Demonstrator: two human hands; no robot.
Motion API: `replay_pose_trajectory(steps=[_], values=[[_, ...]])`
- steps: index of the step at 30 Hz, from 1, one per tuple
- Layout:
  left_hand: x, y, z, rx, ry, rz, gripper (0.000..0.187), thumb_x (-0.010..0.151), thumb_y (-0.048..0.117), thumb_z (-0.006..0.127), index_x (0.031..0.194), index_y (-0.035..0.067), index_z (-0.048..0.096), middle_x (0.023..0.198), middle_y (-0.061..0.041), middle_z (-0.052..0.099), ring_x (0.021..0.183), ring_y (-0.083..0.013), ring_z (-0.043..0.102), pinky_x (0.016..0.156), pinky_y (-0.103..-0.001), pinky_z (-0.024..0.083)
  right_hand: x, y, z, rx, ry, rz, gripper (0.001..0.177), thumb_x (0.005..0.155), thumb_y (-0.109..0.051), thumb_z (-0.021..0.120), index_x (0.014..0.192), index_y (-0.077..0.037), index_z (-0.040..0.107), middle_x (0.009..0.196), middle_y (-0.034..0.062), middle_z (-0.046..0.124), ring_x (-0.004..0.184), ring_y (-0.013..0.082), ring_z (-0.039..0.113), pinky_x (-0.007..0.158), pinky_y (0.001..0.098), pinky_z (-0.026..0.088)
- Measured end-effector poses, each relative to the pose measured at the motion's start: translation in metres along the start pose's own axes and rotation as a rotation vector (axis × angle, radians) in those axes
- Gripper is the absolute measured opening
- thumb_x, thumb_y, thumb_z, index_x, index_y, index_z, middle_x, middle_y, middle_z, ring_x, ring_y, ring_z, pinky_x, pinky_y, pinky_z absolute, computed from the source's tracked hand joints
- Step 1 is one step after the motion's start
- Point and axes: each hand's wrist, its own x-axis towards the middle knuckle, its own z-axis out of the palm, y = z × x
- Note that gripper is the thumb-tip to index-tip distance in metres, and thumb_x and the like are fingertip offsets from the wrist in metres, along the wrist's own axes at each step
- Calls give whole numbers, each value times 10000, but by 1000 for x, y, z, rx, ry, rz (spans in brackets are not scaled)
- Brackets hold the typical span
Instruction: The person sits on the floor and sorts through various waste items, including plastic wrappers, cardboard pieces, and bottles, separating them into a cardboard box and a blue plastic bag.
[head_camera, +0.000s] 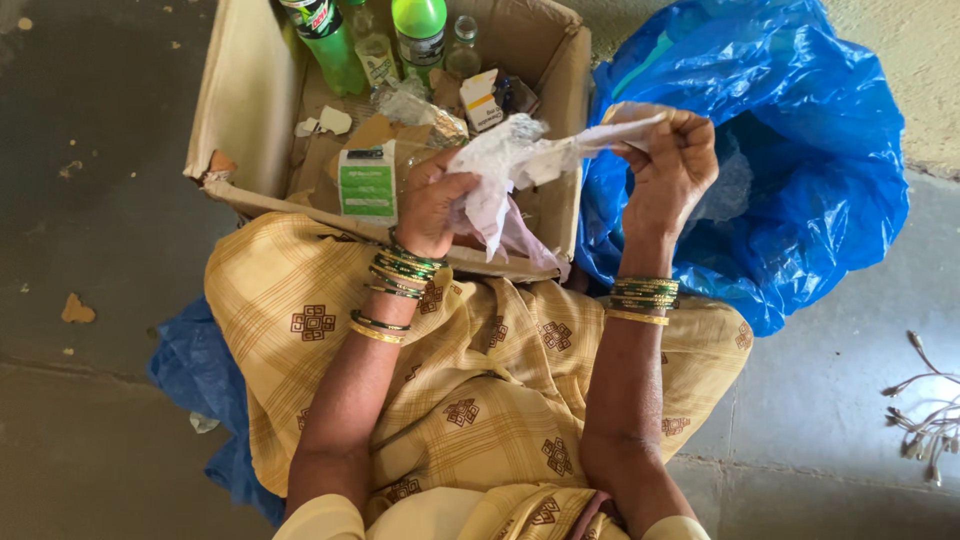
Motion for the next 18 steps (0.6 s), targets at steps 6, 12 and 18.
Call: replay_pose_trajectory(steps=[6,12,18], values=[[-6,6,3,-9,1,-2,359,917,-25,639,1275,-34,660,999,-107,756,781,-175,746,652,-333,639,1,-2,-22,54,25,-70,169,995,93,616,1118,-22,613,1053,122,704,922,172,681,828,307,606],[-5,4,-4,-48,-57,67,198,991,-11,665,1182,-61,679,1047,-129,744,844,-187,740,736,-313,612,-15,-14,-13,-425,-251,-222,305,839,105,729,1131,15,723,1177,100,694,1064,176,663,902,287,547],[-9,4,-1,1,-69,107,246,1009,74,623,1234,-19,654,1007,-132,730,788,-183,717,709,-301,605,-14,-18,-29,-909,-2,-453,188,821,71,835,967,-22,763,1014,53,690,906,136,652,782,276,547]])
